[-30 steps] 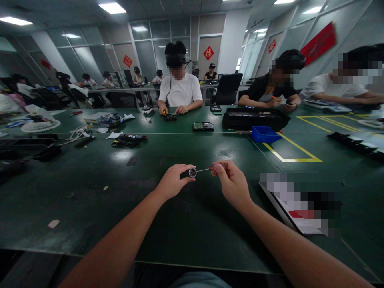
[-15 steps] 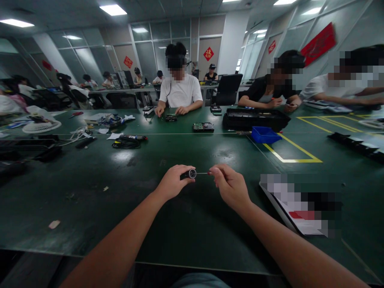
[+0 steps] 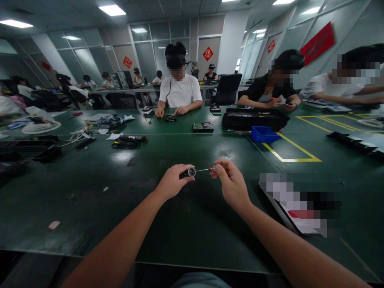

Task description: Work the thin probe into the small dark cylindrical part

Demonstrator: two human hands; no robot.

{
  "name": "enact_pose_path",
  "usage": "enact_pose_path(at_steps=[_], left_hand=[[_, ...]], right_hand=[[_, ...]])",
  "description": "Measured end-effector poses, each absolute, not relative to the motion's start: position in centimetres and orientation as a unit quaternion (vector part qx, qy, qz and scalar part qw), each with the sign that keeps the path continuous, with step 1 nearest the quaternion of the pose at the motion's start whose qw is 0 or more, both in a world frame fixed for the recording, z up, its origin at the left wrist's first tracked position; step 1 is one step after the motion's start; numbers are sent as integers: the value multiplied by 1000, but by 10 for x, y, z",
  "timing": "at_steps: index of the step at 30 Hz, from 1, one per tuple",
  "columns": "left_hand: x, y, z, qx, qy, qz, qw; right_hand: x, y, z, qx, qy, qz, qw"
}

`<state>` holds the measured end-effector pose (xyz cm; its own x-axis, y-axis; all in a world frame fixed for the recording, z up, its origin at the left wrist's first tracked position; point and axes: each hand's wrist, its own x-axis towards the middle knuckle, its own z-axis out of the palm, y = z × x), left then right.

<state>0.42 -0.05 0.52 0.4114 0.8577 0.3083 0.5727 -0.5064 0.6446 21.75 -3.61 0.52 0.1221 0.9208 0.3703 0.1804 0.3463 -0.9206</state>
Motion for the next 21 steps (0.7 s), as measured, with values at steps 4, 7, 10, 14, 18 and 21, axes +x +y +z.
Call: enact_pose_path(at_steps=[4, 7, 10, 14, 18, 21], left_hand=[[5, 0, 4, 814, 430, 313, 233], [5, 2, 2, 820, 418, 311, 237], [5, 3, 0, 820, 424, 306, 232], [6, 3, 0, 821, 425, 302, 232], [6, 3, 0, 820, 426, 304, 234], [5, 2, 0, 818, 428, 304, 234]], right_hand=[[216, -27, 0, -453, -513, 387, 618], [217, -21, -3, -450, -445, 440, 637], [218, -20, -2, -458, -435, 433, 643], [217, -27, 5, -472, -499, 363, 629], [216, -31, 9, -492, -546, 317, 599], [216, -31, 10, -498, -557, 305, 591]])
